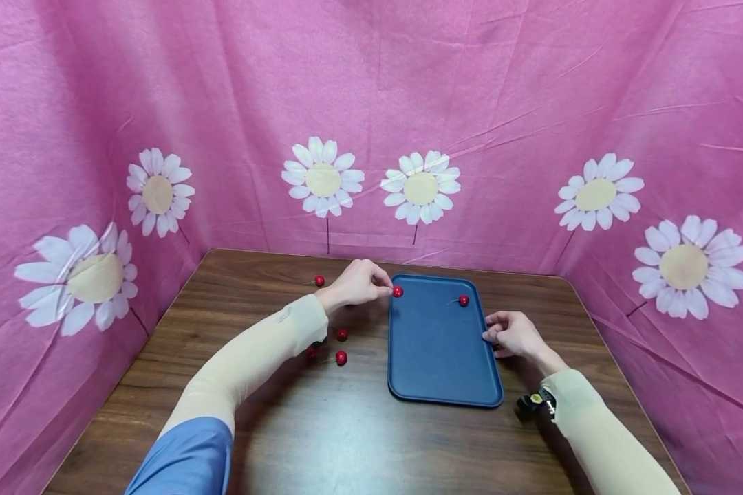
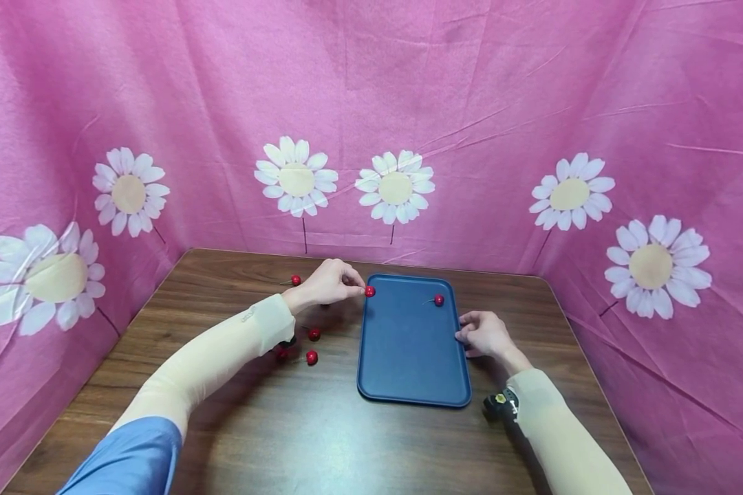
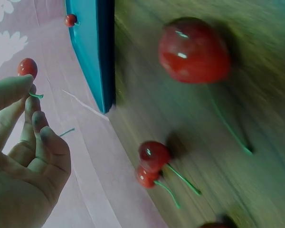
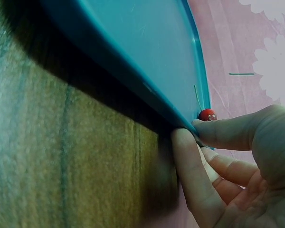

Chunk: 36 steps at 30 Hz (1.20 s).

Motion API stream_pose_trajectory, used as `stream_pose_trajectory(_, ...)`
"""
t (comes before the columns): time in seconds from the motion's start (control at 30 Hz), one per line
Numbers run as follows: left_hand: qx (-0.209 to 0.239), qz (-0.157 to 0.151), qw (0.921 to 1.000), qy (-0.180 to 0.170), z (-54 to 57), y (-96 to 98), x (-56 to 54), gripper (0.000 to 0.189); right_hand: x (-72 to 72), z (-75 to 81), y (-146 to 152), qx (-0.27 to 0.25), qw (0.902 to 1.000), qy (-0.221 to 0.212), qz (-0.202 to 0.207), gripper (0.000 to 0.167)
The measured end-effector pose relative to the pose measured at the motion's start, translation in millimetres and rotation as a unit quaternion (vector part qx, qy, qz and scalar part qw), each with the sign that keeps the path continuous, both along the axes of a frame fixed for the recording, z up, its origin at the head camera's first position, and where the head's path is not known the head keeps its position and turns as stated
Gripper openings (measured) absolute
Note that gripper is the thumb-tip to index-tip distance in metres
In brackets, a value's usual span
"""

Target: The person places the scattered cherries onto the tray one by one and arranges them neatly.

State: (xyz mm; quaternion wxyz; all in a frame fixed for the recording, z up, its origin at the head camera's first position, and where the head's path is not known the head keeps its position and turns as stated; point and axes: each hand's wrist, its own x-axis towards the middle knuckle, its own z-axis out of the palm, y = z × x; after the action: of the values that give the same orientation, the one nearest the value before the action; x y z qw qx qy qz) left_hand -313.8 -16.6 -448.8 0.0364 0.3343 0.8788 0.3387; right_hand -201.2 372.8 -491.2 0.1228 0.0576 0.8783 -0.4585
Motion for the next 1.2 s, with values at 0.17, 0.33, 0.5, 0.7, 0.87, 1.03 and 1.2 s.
stream_pose_trajectory(0.17,0.002,-0.004,1.0000,-0.003,2.8,16.4,-3.0,0.011,0.8,0.5,0.4,0.001,1.0000,0.001,0.000,0.042)
stream_pose_trajectory(0.33,0.007,-0.005,1.0000,0.004,3.6,32.4,-7.0,0.011,1.1,0.6,0.2,0.001,1.0000,0.000,0.000,0.041)
stream_pose_trajectory(0.5,0.009,0.000,0.9999,0.011,3.2,47.7,-11.1,0.011,0.5,0.0,0.3,-0.002,1.0000,0.002,0.001,0.041)
stream_pose_trajectory(0.7,-0.002,0.001,1.0000,-0.005,0.5,66.1,-14.6,0.012,0.3,-0.7,0.2,0.000,1.0000,0.002,0.001,0.042)
stream_pose_trajectory(0.87,-0.025,0.003,0.9997,-0.002,-5.5,81.0,-18.3,0.012,0.1,-1.2,-0.1,-0.011,0.9999,0.002,0.001,0.044)
stream_pose_trajectory(1.03,-0.051,0.007,0.9987,0.004,-11.6,93.7,-20.5,0.012,0.0,-1.1,-0.2,-0.019,0.9998,0.001,0.002,0.044)
stream_pose_trajectory(1.2,-0.074,0.009,0.9972,0.005,-15.9,104.7,-20.1,0.012,-0.2,-1.1,0.4,-0.019,0.9998,0.000,0.001,0.045)
